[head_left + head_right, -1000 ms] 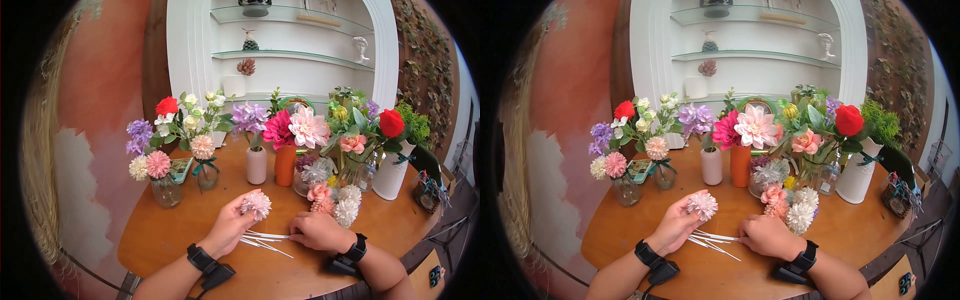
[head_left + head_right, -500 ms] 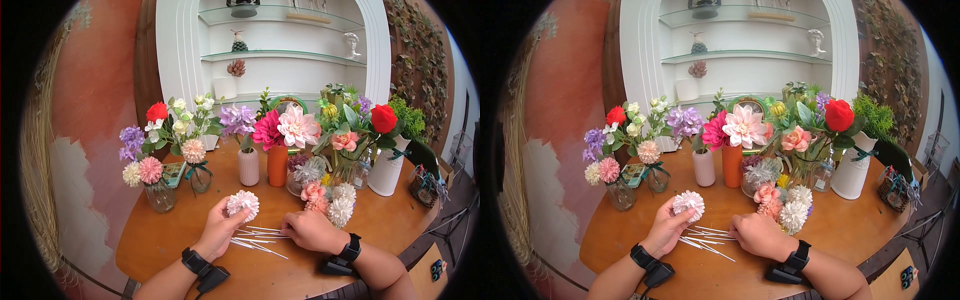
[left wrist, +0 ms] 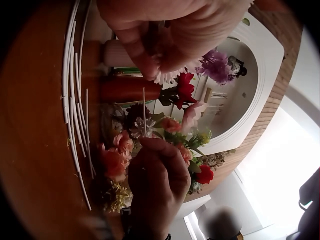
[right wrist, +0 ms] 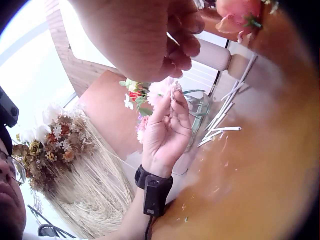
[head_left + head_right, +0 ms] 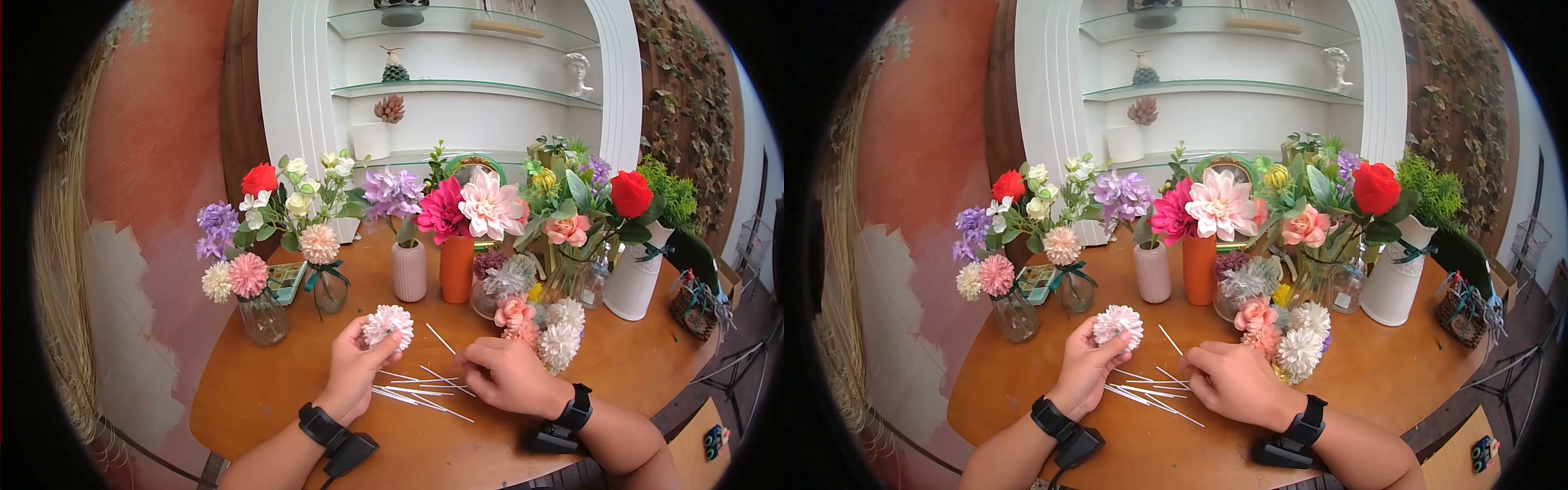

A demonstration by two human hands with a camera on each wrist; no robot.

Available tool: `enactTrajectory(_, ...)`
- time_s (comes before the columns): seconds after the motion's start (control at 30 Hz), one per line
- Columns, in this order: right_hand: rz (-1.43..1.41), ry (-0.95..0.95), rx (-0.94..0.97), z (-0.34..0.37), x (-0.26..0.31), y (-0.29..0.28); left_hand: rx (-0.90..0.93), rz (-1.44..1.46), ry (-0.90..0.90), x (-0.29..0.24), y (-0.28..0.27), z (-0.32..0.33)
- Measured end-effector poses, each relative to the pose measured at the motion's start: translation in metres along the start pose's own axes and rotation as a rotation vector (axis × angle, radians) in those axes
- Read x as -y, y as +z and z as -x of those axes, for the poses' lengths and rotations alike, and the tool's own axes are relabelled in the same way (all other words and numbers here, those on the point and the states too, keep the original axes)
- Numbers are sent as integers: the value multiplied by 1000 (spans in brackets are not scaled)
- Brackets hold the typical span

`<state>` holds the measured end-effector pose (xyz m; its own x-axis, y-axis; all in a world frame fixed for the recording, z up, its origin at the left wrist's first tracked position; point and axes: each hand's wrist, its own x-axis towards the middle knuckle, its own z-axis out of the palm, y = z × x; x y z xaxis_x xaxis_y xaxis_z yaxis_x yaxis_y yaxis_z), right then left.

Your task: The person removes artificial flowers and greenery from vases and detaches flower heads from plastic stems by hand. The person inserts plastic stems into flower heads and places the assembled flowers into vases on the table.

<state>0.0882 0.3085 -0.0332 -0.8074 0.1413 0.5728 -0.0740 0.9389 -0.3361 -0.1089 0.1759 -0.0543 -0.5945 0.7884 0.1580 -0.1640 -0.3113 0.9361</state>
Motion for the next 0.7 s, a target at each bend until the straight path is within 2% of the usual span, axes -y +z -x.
enactTrajectory(0.13,-44,62,-4,-1,8,-3,-1,-7,-12,3,-1,-1)
enactTrajectory(0.2,-109,-4,-68,-2,8,-1,2,-10,-12,3,0,-1)
enactTrajectory(0.33,-109,-118,-66,-1,5,-1,4,-18,-14,3,0,-1)
enactTrajectory(0.4,-117,-249,-96,-2,4,-1,8,-23,-13,4,-1,-1)
enactTrajectory(0.7,-87,-312,-36,0,8,-6,-12,-32,-23,3,-2,-1)
